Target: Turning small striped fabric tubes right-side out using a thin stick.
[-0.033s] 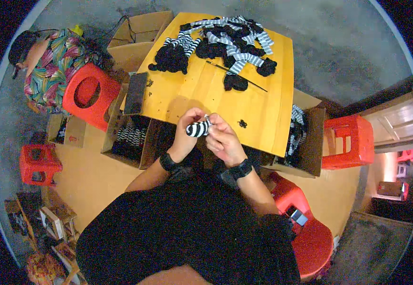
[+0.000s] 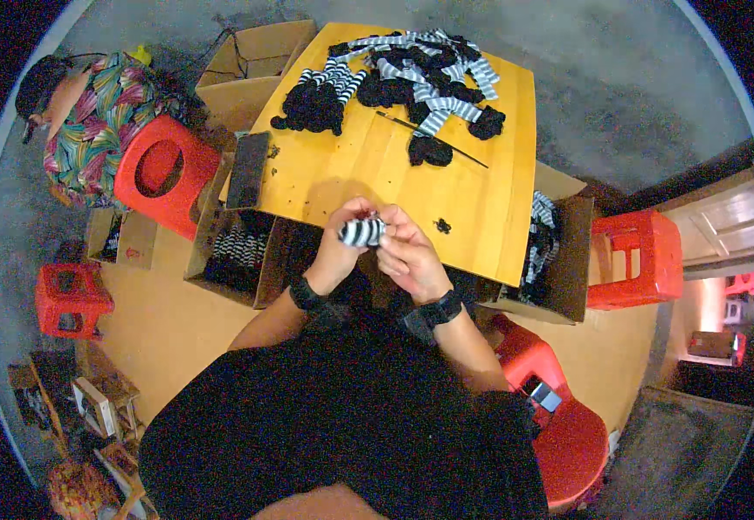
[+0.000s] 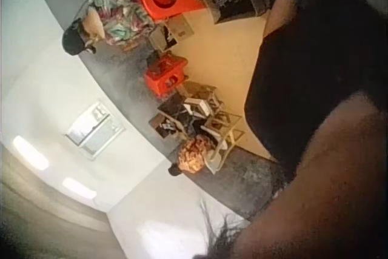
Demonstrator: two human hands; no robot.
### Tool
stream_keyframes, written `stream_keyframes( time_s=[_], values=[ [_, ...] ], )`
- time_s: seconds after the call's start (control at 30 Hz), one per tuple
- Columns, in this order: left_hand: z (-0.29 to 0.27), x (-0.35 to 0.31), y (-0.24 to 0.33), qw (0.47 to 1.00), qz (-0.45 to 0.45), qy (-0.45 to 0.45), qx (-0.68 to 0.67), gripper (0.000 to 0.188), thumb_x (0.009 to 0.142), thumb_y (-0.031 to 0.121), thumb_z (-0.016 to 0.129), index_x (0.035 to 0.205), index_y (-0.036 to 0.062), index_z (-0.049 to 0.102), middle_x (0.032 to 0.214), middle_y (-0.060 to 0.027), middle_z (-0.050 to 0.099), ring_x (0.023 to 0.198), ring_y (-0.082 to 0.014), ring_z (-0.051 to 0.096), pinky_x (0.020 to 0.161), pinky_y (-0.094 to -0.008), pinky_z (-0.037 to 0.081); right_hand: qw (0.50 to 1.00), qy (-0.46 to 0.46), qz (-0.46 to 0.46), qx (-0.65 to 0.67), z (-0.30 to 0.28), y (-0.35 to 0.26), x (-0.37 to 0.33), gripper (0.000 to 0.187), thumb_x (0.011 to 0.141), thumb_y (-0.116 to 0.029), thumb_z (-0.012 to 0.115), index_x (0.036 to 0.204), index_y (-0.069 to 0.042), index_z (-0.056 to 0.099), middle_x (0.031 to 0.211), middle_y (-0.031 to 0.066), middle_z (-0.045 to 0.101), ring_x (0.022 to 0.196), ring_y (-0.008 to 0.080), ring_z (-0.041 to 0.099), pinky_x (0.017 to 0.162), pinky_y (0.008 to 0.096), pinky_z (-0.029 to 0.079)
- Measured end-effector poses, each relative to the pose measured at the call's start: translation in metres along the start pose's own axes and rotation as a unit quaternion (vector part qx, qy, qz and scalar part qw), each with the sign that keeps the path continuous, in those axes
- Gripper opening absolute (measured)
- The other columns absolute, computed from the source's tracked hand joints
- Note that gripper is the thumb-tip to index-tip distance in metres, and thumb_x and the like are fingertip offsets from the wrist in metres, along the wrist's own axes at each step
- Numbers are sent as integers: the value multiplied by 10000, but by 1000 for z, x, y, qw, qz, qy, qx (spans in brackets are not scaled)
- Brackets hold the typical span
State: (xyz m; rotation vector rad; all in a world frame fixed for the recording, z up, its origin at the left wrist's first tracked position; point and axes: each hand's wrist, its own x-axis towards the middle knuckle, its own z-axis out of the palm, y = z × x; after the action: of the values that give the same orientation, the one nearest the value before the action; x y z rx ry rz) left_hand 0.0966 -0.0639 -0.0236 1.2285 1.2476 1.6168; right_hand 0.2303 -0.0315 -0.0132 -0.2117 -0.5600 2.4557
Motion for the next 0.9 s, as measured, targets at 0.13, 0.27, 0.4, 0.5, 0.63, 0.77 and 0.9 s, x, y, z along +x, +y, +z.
stream_keyframes(
  time_s=[0.13,0.27,0.4,0.5,0.63,0.77,0.9],
  values=[
    [-16,1,-2,909,-298,-62,-285,123,763,-32,480,841,49,530,676,17,498,531,-51,424,446,-187,309,976,-6,-20,-218,9,-15,-1,644,767,102,510,1339,-121,315,967,27,610,494,8,364,442,139,294],
    [-24,2,-7,869,-326,-104,-356,91,763,-18,483,839,24,510,642,5,460,488,-59,399,411,-189,279,870,39,-106,-479,2,-21,4,446,748,125,537,1158,-51,535,990,22,620,635,45,506,585,178,404],
    [-25,5,1,841,-349,-115,-398,83,767,-16,474,840,12,501,635,4,439,483,-60,392,413,-186,285,803,87,-187,-559,6,-17,7,363,707,117,574,1030,-43,612,909,22,621,683,75,519,625,197,413],
    [-26,7,-1,855,-342,-118,-372,64,781,6,487,838,14,512,637,7,443,481,-57,387,411,-186,282,727,117,-243,-632,9,-14,7,345,677,118,586,972,-52,639,851,33,613,697,78,520,630,202,415],
    [-13,1,-2,902,-297,-83,-302,70,794,54,527,847,16,552,685,-3,505,483,-55,405,406,-183,276,626,177,-339,-679,4,-6,12,320,685,99,596,969,-40,638,816,40,605,710,85,541,620,199,425],
    [12,-9,16,979,-181,-43,-81,171,762,18,582,931,-9,585,736,-28,597,586,-72,523,486,-197,395,808,264,-267,-454,-4,-8,12,291,718,75,596,994,-12,621,821,29,615,689,73,546,608,183,428],
    [5,0,0,985,-7,-5,171,81,803,66,576,819,-13,589,682,16,559,580,-42,477,498,-193,383,804,219,-242,-497,-9,-9,10,270,763,55,575,1027,4,601,854,32,634,696,57,555,625,174,440]
  ],
)
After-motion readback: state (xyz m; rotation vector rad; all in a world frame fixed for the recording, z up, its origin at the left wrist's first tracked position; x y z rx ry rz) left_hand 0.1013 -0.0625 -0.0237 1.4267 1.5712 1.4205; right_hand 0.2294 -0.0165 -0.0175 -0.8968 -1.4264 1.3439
